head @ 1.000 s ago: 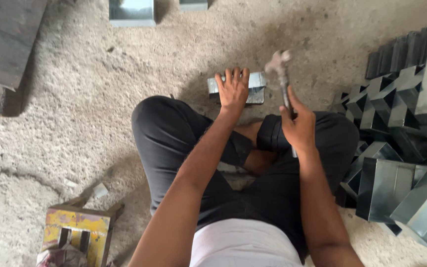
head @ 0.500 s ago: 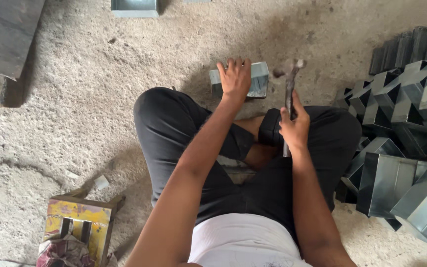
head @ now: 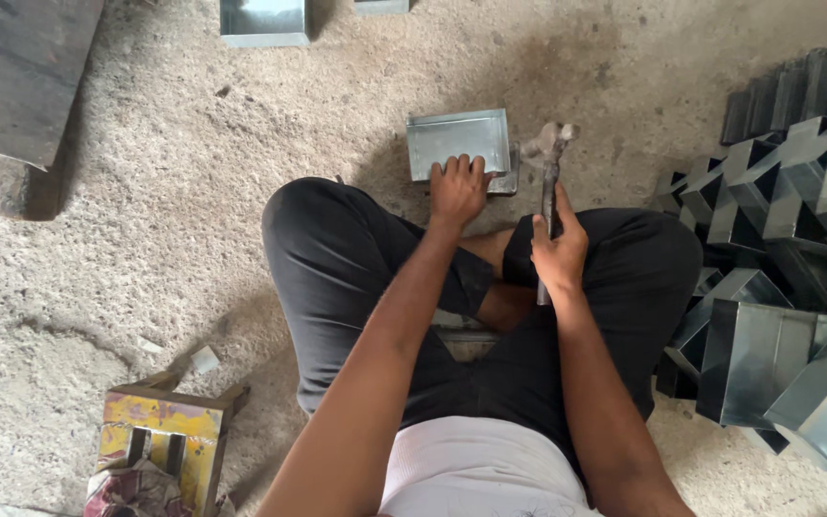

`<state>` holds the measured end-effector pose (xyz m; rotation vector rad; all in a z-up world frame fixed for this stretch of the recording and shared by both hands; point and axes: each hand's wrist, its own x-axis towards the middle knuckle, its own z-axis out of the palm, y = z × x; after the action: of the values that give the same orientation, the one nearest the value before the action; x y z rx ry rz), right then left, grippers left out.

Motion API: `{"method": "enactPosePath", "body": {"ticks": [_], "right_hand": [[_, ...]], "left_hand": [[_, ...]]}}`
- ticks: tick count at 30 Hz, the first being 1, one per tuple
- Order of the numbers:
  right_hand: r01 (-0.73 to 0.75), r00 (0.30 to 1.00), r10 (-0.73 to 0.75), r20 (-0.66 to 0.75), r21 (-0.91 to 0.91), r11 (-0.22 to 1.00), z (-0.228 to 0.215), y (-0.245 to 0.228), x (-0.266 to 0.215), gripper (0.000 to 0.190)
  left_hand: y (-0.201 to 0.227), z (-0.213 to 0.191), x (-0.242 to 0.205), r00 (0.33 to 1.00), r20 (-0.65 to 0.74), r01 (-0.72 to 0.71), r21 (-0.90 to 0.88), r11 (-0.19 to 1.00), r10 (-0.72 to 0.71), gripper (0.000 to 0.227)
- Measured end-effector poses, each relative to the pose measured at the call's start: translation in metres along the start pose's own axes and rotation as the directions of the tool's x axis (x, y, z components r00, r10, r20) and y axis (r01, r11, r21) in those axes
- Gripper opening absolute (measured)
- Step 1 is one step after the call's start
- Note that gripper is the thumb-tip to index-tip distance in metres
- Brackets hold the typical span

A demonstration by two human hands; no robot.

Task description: The person sits on the floor and uses a hammer to shape a small metal box placed on a metal block. They repeatedly strike the metal box, adjust its position, and occasionally pick up other metal pieces from the surrounding area.

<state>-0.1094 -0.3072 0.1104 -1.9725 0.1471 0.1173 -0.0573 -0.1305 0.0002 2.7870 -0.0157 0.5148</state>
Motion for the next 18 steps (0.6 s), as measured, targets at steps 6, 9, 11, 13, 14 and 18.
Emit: {"method": "enactPosePath", "body": {"ticks": [6,9,11,13,14,18], "right_hand": [[0.539,0.838,-0.529,-0.135,0.058,0.84,-0.024,-0.01,-0.016,0.049],[0.542,0.837,-0.503,-0.216,0.193,0.818,-0.027,-0.01,-0.024,0.052],[0.579,0.808,-0.551,-0.207,0.112,0.808,-0.027,-0.008,-0.029,0.046],[0.595,0.792,-0.592,-0.149,-0.028,0.803,-0.021,-0.01,-0.021,0.044],[0.572,0.807,-0.585,-0.085,-0.134,0.809,-0.023,-0.01,-0.022,0.045],[0.444,0.889,-0.453,0.067,-0.369,0.817,-0.021,-0.016,-0.037,0.047]], "left_hand": [[-0.008,-0.004,0.053,0.998,0.066,-0.006,-0.013,1.0,0.006,0.042],[-0.008,-0.014,0.064,0.985,0.135,0.116,-0.031,0.993,-0.111,0.044],[-0.004,-0.022,0.058,0.987,0.118,0.11,-0.017,0.994,-0.108,0.047],[-0.005,-0.033,0.069,0.99,0.088,0.107,-0.008,0.994,-0.106,0.049],[-0.002,-0.036,0.068,0.989,0.092,0.118,-0.014,0.993,-0.116,0.049],[-0.007,-0.037,0.071,0.973,0.152,0.183,-0.042,0.982,-0.175,0.051]]}}
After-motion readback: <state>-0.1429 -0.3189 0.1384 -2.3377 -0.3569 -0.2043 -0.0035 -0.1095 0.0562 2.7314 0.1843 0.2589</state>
